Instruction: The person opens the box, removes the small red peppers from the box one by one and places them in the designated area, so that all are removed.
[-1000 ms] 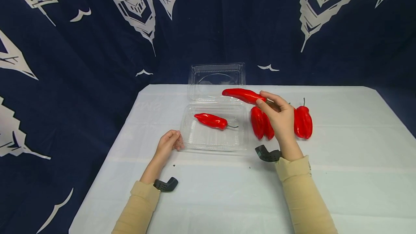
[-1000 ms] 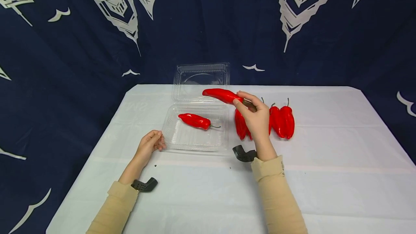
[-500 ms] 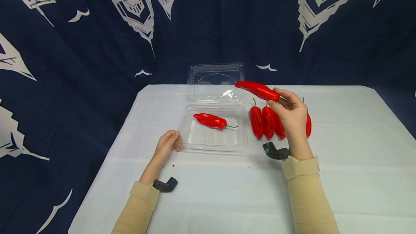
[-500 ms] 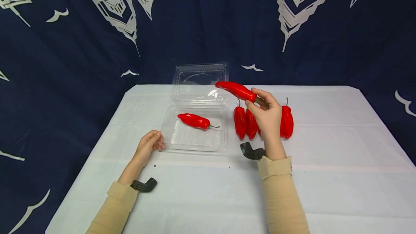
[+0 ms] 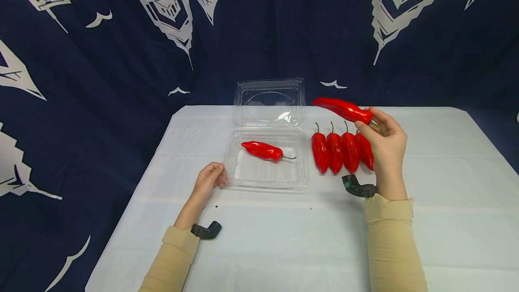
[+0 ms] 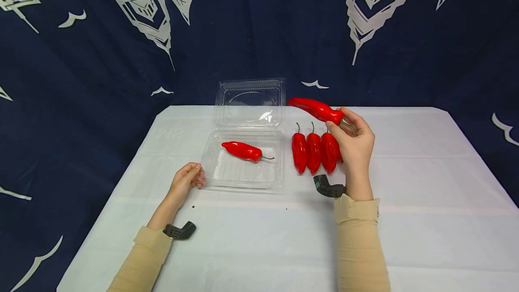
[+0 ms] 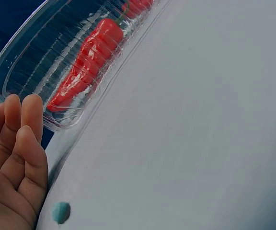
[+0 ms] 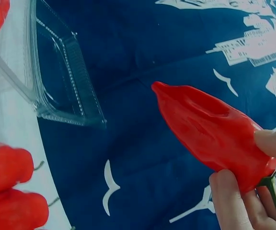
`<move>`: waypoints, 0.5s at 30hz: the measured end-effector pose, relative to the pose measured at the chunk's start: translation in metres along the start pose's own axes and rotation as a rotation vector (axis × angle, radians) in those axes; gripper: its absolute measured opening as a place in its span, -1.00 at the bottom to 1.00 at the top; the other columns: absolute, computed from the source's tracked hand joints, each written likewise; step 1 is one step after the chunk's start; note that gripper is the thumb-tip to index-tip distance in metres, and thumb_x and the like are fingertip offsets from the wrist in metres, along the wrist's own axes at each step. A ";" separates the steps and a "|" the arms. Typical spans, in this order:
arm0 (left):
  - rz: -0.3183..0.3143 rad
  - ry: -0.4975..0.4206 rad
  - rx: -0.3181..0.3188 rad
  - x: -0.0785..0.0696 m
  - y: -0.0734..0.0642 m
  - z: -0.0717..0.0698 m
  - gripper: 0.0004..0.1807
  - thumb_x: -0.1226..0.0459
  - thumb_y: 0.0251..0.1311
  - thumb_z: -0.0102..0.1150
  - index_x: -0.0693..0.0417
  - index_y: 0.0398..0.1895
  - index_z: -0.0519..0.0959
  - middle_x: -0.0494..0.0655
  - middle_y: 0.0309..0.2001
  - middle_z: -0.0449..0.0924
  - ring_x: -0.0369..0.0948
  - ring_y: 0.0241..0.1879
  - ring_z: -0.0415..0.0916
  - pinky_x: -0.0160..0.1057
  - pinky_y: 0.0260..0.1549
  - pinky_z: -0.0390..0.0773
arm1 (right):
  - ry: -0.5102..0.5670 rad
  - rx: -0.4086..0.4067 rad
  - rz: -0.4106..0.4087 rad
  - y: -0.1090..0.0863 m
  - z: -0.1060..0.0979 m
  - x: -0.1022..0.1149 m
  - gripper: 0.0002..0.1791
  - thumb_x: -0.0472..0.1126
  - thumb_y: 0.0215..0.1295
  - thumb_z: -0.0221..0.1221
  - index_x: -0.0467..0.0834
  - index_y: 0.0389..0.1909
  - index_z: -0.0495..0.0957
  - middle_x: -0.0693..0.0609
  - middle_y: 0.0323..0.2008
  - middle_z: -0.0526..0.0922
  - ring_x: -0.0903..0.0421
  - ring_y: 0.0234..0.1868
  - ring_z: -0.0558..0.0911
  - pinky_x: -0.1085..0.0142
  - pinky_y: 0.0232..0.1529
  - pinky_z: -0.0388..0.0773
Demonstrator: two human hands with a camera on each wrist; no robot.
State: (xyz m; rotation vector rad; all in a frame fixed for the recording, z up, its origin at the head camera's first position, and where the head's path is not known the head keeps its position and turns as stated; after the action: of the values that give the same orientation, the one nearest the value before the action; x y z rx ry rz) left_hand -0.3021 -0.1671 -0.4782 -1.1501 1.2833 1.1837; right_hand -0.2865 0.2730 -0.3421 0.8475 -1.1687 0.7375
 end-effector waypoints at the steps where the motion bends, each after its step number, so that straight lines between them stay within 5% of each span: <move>1: 0.000 -0.003 0.000 0.000 0.000 0.000 -0.76 0.23 0.38 -0.06 0.25 -0.35 0.40 -0.06 -0.50 0.46 -0.25 -0.55 0.52 -0.39 -0.57 0.46 | 0.010 -0.006 -0.002 0.001 -0.002 0.000 -0.50 -0.28 0.01 0.40 -0.11 0.05 0.57 0.02 -0.04 0.60 0.14 -0.14 0.57 0.51 -0.20 0.52; 12: 0.115 -0.021 0.043 -0.007 -0.002 0.003 -0.72 0.12 0.35 0.00 0.16 -0.38 0.45 -0.14 -0.51 0.46 -0.30 -0.56 0.50 -0.41 -0.59 0.46 | 0.067 -0.085 -0.003 0.006 -0.024 0.001 -0.47 -0.28 -0.04 0.43 -0.15 0.03 0.56 0.01 -0.07 0.59 0.14 -0.14 0.50 0.49 -0.19 0.48; 15: 0.084 -0.015 0.029 -0.006 -0.001 0.002 -0.70 0.13 0.36 -0.01 0.22 -0.36 0.43 -0.11 -0.50 0.46 -0.28 -0.56 0.50 -0.40 -0.58 0.46 | 0.098 -0.097 -0.016 0.007 -0.030 0.002 -0.48 -0.30 -0.05 0.43 -0.16 0.02 0.57 0.00 -0.07 0.58 0.14 -0.13 0.49 0.49 -0.19 0.49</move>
State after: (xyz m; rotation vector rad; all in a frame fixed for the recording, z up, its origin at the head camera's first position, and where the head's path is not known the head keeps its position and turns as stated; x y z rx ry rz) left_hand -0.3004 -0.1652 -0.4724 -1.0731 1.3443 1.2286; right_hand -0.2780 0.3028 -0.3436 0.7315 -1.1001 0.6966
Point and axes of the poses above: each hand's wrist, its own y-axis towards the middle knuckle, its own z-axis out of the palm, x = y × z, the point moved 9 cm from there along y, towards the middle knuckle
